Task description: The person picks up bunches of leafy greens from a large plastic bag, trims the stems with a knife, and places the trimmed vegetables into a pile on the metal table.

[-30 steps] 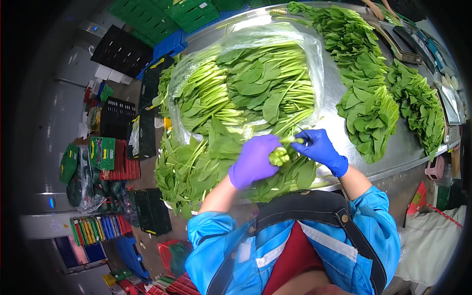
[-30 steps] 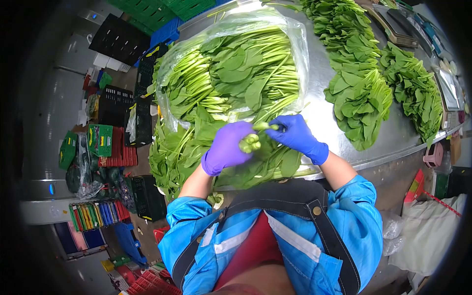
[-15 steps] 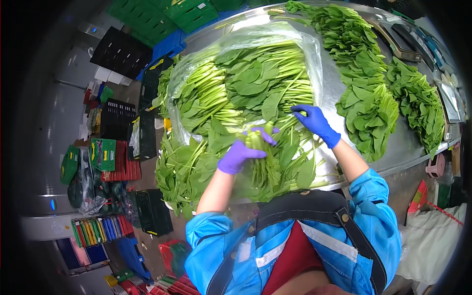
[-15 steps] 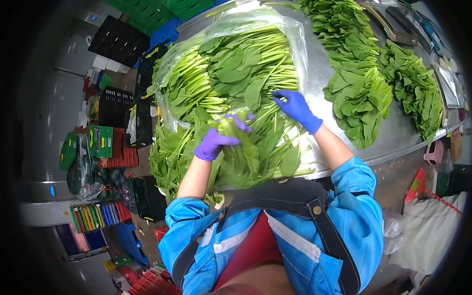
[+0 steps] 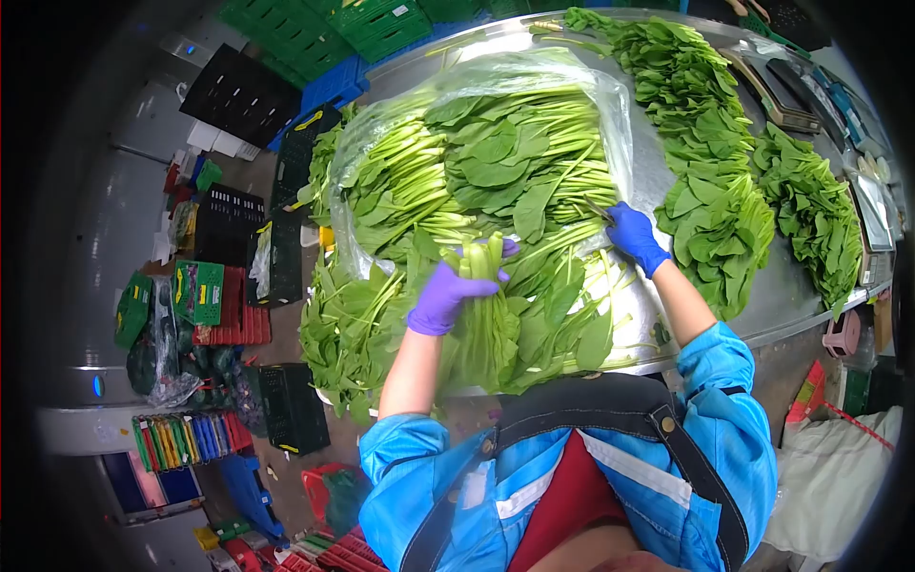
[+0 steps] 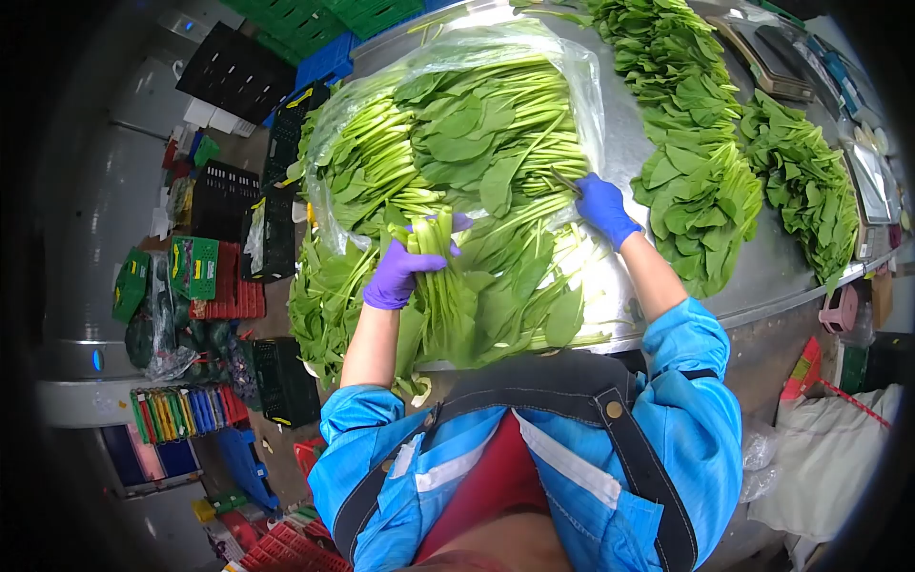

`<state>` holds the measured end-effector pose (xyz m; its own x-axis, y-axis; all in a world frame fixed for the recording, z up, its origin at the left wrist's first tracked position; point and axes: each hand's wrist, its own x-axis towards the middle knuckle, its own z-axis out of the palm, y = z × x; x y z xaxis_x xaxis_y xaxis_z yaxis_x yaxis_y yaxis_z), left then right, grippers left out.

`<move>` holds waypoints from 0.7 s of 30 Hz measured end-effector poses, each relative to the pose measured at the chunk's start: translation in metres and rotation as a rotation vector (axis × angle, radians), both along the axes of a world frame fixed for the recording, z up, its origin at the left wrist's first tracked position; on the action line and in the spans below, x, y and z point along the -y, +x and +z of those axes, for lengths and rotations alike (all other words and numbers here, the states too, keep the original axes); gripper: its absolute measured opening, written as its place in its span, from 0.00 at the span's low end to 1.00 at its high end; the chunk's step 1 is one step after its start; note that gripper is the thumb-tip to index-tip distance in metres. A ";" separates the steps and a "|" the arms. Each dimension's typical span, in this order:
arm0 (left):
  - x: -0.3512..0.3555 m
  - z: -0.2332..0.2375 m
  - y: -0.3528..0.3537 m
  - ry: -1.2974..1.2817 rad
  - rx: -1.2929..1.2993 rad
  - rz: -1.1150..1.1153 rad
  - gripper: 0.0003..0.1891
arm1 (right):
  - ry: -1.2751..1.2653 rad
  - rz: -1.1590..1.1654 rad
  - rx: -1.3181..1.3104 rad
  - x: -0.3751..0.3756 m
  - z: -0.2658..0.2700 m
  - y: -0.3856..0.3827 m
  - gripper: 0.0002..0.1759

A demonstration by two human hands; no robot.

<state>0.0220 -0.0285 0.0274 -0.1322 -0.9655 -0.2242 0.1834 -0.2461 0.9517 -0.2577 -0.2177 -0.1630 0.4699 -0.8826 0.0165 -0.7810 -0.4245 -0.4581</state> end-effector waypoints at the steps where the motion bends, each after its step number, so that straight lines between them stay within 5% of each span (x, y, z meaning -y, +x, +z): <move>1: 0.001 0.000 -0.002 -0.001 -0.003 -0.003 0.32 | 0.024 0.018 0.024 -0.004 0.005 -0.001 0.18; 8: 0.002 -0.001 -0.014 -0.002 -0.027 -0.007 0.33 | 0.325 -0.139 -0.010 0.004 -0.004 0.016 0.25; 14: 0.000 -0.010 -0.011 0.014 0.035 0.041 0.33 | 0.519 -0.343 0.374 -0.011 0.001 0.014 0.32; 16: 0.001 -0.010 -0.012 0.008 0.074 0.037 0.33 | 0.183 -0.327 0.360 -0.015 -0.023 0.016 0.25; 17: 0.002 -0.009 -0.014 0.020 0.071 0.005 0.33 | 0.184 -0.328 0.360 -0.018 -0.028 0.015 0.25; 19: 0.005 -0.008 -0.017 0.032 0.070 -0.028 0.34 | 0.392 -0.445 0.815 -0.033 -0.008 0.020 0.17; 21: 0.008 -0.009 -0.025 -0.023 0.012 -0.040 0.35 | 0.366 -0.463 0.823 -0.049 0.019 0.022 0.12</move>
<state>-0.0029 -0.0367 0.0186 -0.1682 -0.9645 -0.2035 0.1623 -0.2307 0.9594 -0.2359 -0.1685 -0.1435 0.0447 -0.9909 -0.1268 -0.2161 0.1143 -0.9697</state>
